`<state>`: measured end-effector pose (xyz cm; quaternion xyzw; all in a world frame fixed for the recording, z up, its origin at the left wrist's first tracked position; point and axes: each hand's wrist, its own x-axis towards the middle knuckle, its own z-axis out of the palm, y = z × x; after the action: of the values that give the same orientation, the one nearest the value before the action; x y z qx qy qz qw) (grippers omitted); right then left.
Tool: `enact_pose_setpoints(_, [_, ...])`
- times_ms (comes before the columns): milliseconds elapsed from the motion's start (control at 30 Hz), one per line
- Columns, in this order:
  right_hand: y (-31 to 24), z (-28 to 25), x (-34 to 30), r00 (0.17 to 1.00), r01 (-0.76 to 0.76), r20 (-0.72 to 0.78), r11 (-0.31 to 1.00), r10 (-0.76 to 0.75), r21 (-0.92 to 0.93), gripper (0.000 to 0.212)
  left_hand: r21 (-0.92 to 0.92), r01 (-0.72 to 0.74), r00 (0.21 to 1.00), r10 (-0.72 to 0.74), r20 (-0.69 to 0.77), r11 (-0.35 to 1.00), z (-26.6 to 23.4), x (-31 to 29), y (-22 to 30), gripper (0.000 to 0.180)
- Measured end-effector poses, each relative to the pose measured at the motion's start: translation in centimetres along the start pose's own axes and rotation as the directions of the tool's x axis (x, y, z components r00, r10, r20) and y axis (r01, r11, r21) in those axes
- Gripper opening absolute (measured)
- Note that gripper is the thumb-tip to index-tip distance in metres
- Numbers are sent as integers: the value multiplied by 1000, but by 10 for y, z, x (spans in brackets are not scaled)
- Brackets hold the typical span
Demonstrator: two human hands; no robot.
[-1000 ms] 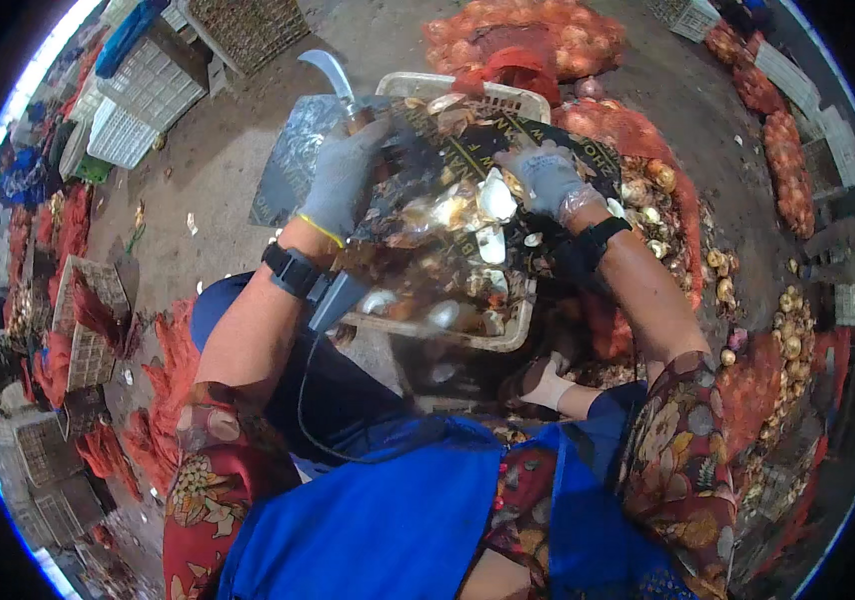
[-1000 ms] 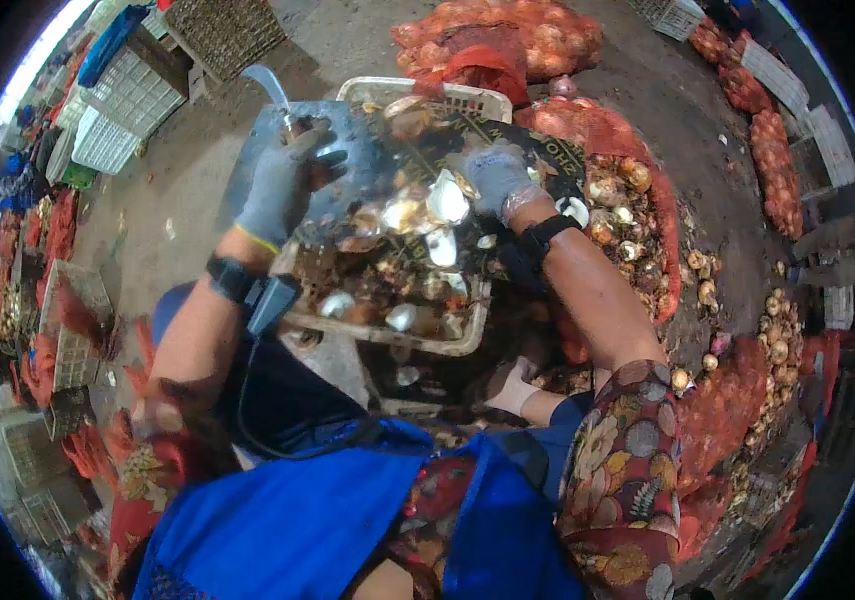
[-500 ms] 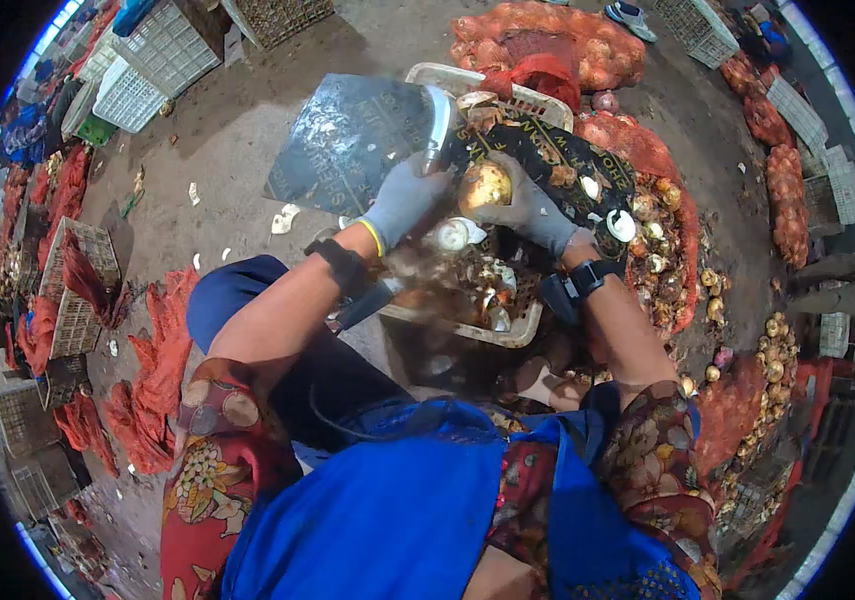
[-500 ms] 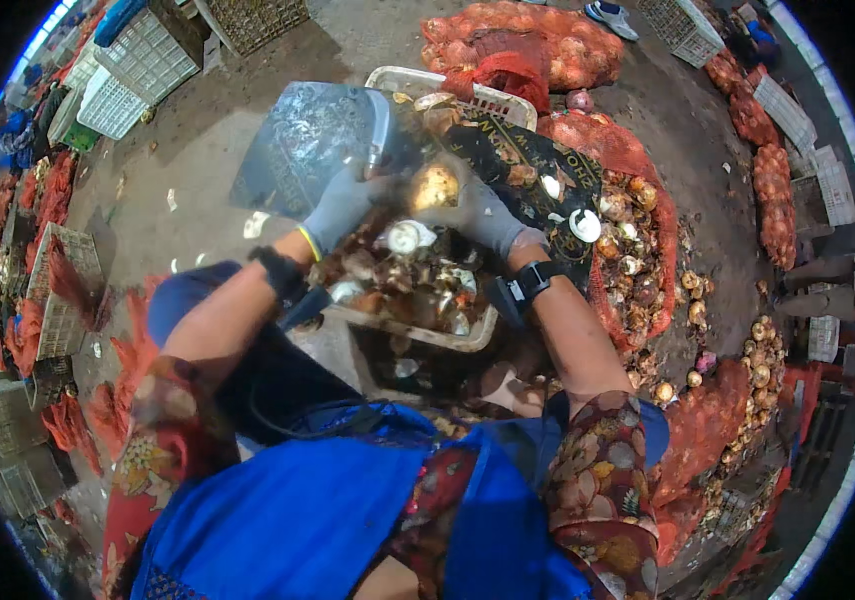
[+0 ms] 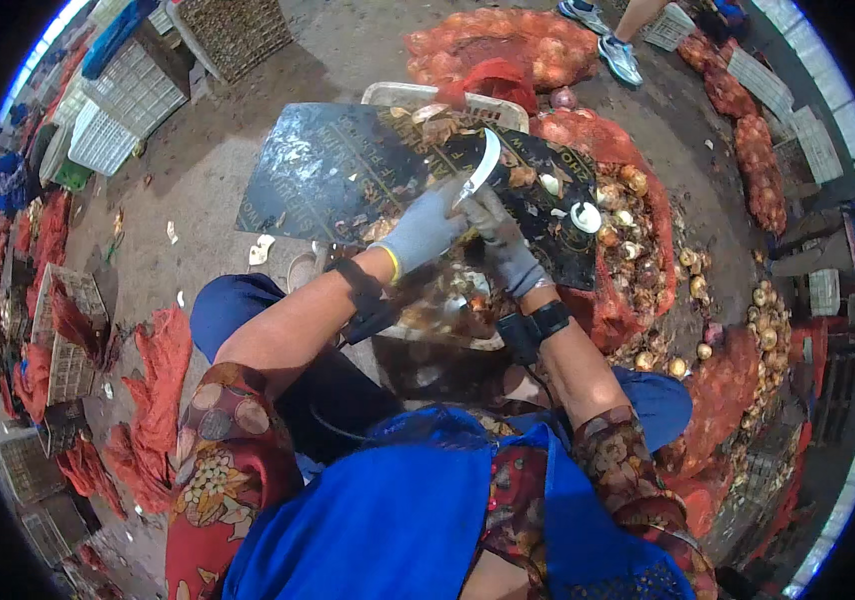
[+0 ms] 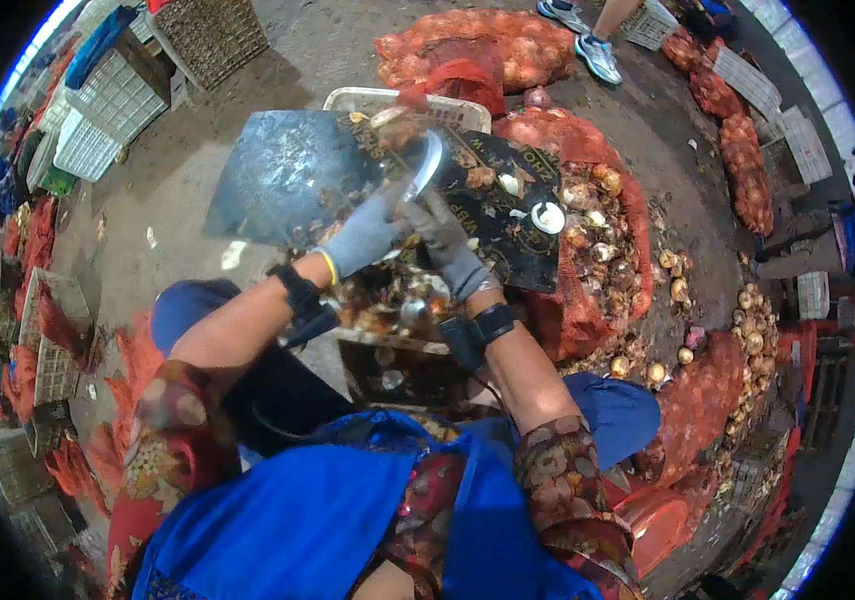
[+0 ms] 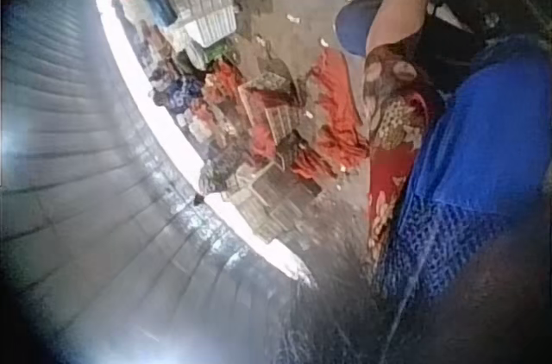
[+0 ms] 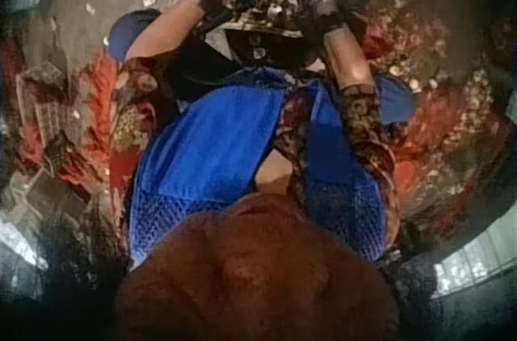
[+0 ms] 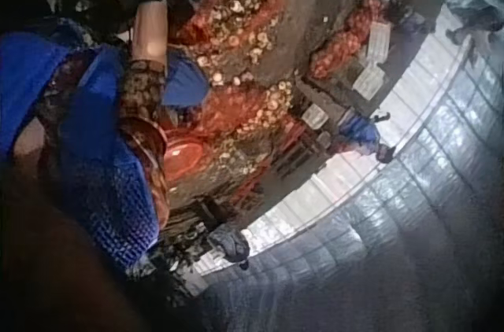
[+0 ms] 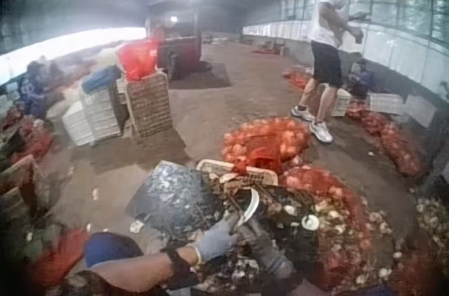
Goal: Peel and sort onions in an agricultural processing facility.
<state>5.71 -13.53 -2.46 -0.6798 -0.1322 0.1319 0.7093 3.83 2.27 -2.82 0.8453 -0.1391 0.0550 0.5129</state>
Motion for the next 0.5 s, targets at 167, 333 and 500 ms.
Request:
enact_pose_setpoints(167, [-1,-4,-2,983,-83,-149,979,112,184,25,123,7,997,-16,73,992,16,10,3,66])
enact_pose_setpoints(333, [0,-49,0,902,336,-51,770,-429,-543,21,237,173,971,-205,121,956,23,13,29,93])
enact_pose_setpoints(500, [-15,-90,22,955,-81,-98,560,281,824,29,338,50,990,-92,110,940,22,4,9,82])
